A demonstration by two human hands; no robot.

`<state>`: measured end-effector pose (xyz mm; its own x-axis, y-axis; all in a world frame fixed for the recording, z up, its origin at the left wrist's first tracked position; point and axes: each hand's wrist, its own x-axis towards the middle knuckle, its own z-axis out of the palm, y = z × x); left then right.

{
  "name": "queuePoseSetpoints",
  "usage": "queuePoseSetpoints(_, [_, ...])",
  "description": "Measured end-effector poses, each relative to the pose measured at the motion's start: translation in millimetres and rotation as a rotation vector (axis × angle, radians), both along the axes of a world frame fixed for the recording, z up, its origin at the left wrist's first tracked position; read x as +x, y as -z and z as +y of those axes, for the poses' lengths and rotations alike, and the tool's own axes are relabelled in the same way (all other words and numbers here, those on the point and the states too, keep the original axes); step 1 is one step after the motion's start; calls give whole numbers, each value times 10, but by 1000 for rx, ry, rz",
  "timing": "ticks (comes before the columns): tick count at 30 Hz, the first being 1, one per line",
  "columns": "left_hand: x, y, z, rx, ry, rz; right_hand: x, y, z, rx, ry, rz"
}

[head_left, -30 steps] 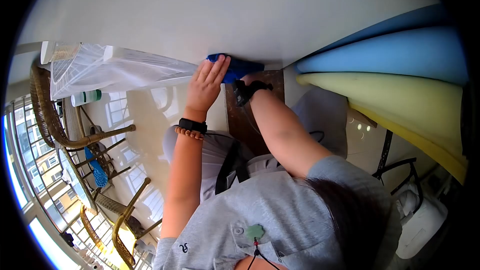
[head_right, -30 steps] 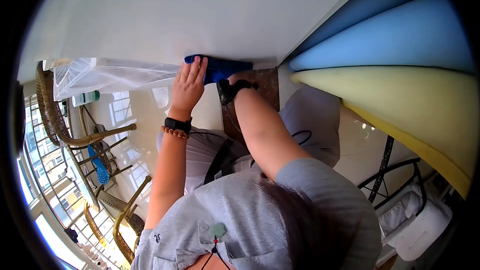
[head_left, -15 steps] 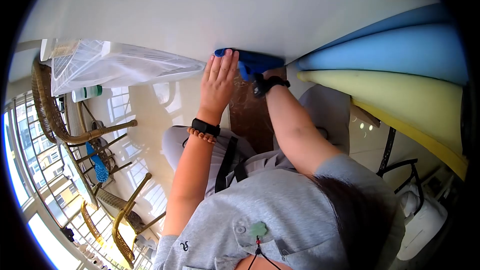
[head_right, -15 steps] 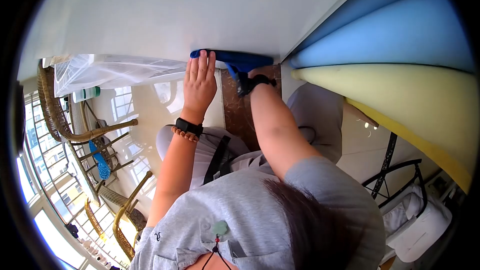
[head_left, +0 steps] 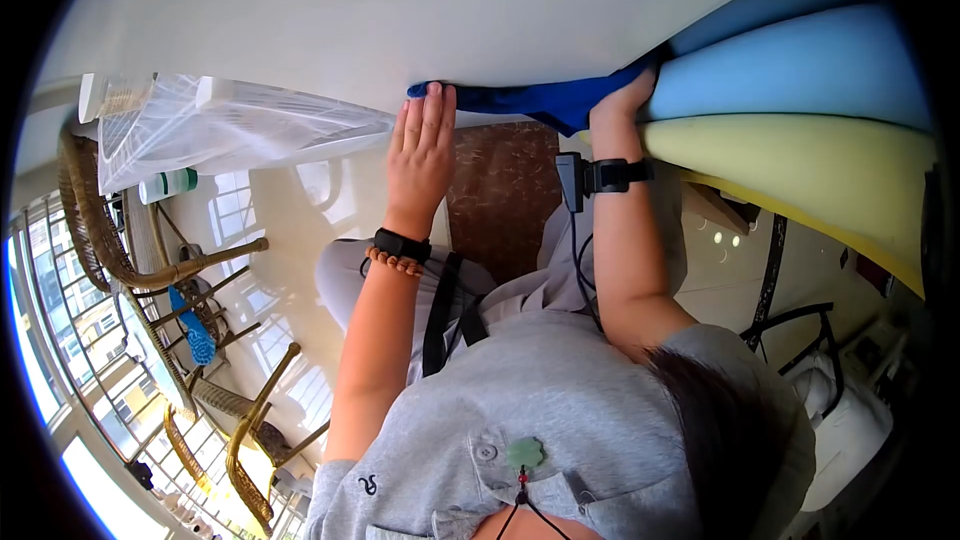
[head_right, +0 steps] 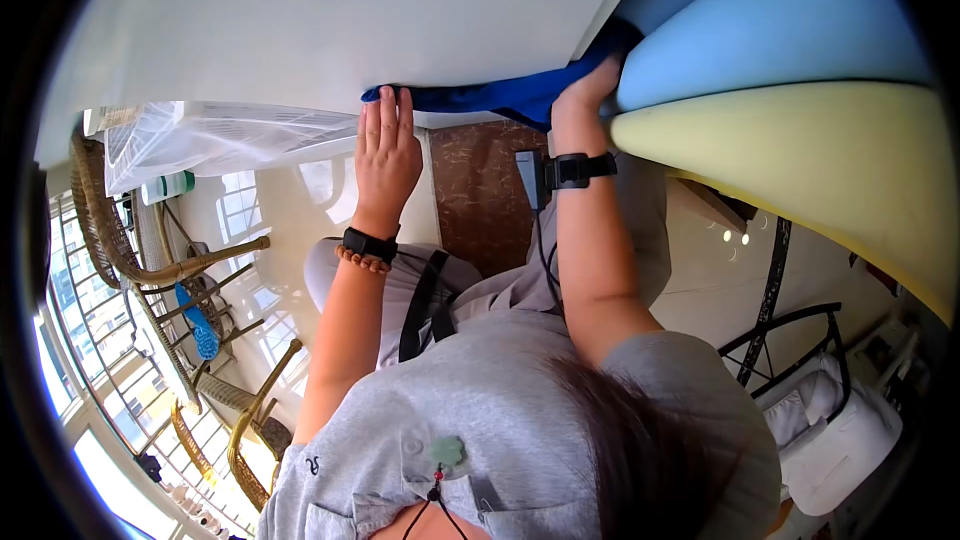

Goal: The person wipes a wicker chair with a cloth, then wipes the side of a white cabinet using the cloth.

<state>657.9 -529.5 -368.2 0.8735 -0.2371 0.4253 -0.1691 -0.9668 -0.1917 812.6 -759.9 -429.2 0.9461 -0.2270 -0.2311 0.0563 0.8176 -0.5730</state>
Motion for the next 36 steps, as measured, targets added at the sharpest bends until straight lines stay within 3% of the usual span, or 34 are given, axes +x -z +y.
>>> queuePoseSetpoints(6, [214, -356, -375, -150, -1, -174, -314, -541, 165, -305, -13, 216])
queuePoseSetpoints(8, [194, -415, -390, -171, 12, -174, -492, -904, 250, -282, 58, 141])
queuePoseSetpoints(10, [129, -531, -385, -213, 36, -126, -589, -1047, 203, -443, 110, -239])
queuePoseSetpoints(11, [107, -638, -398, -297, 42, -128, -675, -1573, 262, -565, 121, -319])
queuePoseSetpoints(13, [81, -865, -439, -467, 61, -119, -625, -1864, 132, -735, 76, -440])
queuePoseSetpoints(17, [224, -928, -563, -544, 23, -293, -552, -1448, 31, -914, 100, -575])
queuePoseSetpoints(20, [220, -739, -521, -397, -32, -228, -584, -1001, 91, -883, 50, -427])
queuePoseSetpoints(24, [228, -661, -532, -302, -70, -219, -672, -1529, 32, -876, 27, -436])
queuePoseSetpoints(25, [221, -660, -533, -299, -77, -214, -665, -1760, 35, -839, 63, -548])
queuePoseSetpoints(27, [199, -710, -600, -338, -91, -221, -526, -2114, 29, -1069, 305, -852])
queuePoseSetpoints(30, [235, -786, -674, -380, -98, -219, -433, -1935, 142, -1442, 452, -890])
queuePoseSetpoints(34, [195, -797, -662, -368, -103, -201, -550, -1303, 90, -1425, 339, -754])
queuePoseSetpoints(36, [199, -796, -651, -355, -105, -189, -610, -1321, 92, -1375, 325, -692])
